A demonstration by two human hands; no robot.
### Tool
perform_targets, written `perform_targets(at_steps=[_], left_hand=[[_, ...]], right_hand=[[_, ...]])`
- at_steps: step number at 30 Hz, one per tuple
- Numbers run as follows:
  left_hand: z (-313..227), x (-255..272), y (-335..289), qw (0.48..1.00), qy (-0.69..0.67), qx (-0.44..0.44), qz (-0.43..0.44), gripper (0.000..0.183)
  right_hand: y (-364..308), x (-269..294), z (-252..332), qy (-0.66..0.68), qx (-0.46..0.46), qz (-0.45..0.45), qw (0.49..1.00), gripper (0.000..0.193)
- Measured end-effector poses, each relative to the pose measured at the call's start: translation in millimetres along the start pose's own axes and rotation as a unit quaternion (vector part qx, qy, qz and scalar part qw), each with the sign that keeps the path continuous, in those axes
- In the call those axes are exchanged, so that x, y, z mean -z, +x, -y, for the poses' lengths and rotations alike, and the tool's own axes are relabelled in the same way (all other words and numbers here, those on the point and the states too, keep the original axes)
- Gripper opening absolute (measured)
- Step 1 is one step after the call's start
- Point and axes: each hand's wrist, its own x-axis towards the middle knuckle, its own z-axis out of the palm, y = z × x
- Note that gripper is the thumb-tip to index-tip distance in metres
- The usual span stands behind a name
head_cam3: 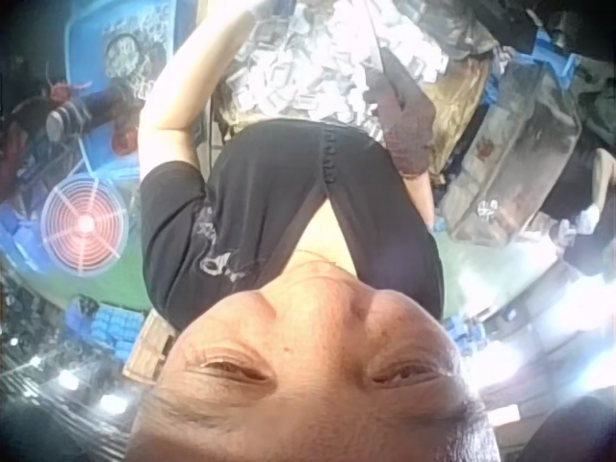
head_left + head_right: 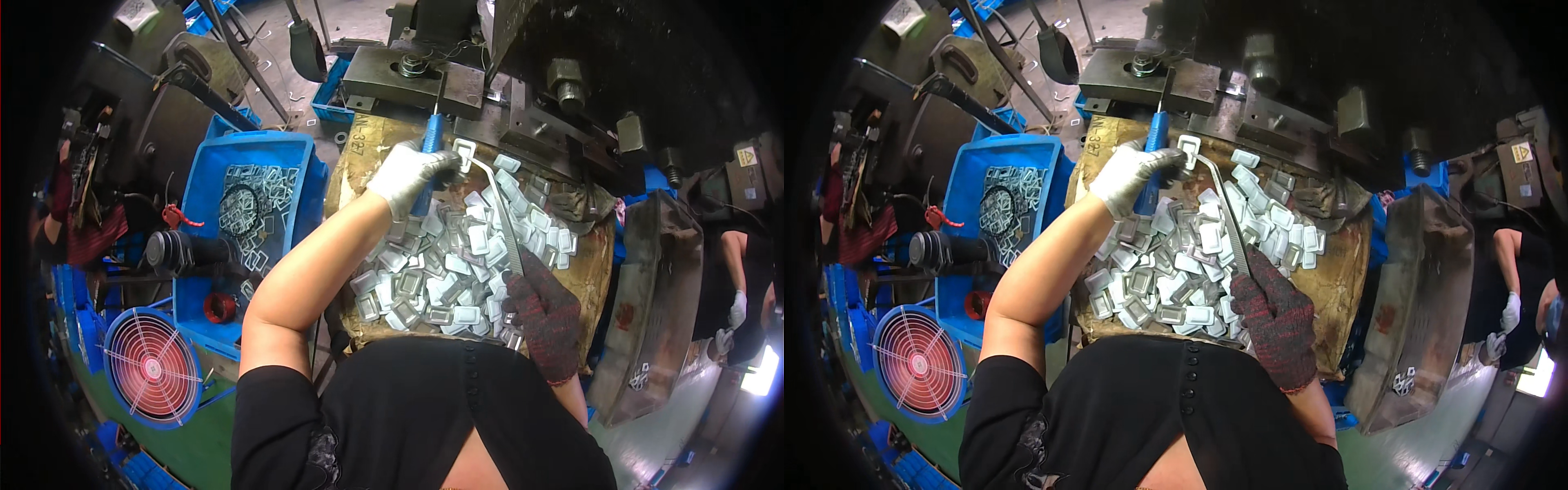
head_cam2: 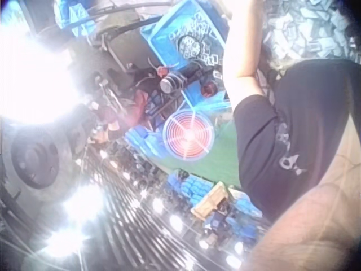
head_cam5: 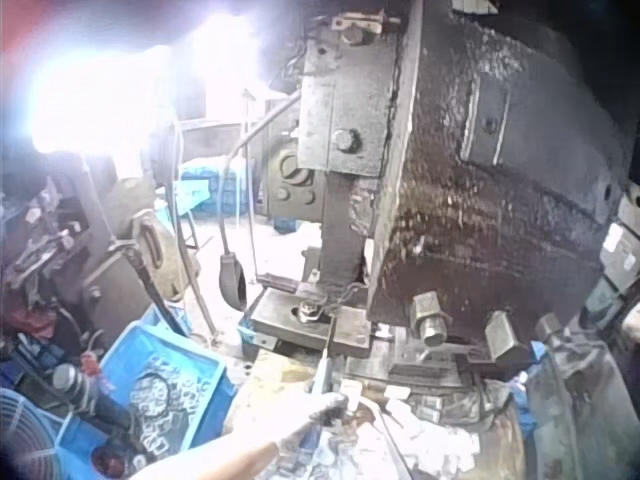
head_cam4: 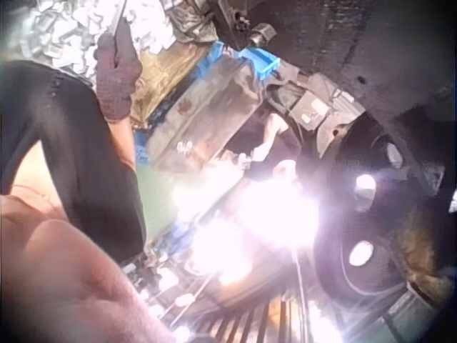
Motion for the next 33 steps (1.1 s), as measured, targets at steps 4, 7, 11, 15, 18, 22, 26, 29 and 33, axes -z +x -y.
perform_targets(at_steps=[4,7,11,15,18,22,26,29,33], left_hand=[[1,-3,-2,1.000,-0.013,0.002,0.018,0.033],[5,-4,0,0.999,-0.036,0.030,0.021,0.032],[-6,-7,6,0.996,0.070,0.044,0.028,0.035],[-27,7,31,0.852,0.519,-0.070,0.020,0.041],[-68,-20,47,0.710,0.695,-0.099,0.054,0.032],[-98,-63,73,0.635,0.767,-0.074,0.062,0.025],[-110,-77,77,0.662,0.747,-0.026,0.054,0.027],[-78,-51,73,0.740,0.656,-0.137,-0.048,0.025],[-34,-23,50,0.819,0.547,-0.172,-0.019,0.029]], right_hand=[[1,0,-4,-0.007,0.008,-0.002,1.000,0.040],[2,0,-4,-0.019,0.007,-0.006,1.000,0.041],[9,-1,-2,0.016,-0.004,-0.057,0.998,0.041],[16,18,-17,0.006,0.019,-0.108,0.994,0.041],[20,32,-16,0.004,0.018,-0.161,0.987,0.042],[29,40,-5,-0.009,0.025,-0.198,0.980,0.045],[39,44,6,-0.043,-0.025,-0.193,0.980,0.036],[53,41,-1,-0.058,0.072,-0.209,0.974,0.035],[81,26,-5,0.033,0.069,-0.208,0.975,0.036]])
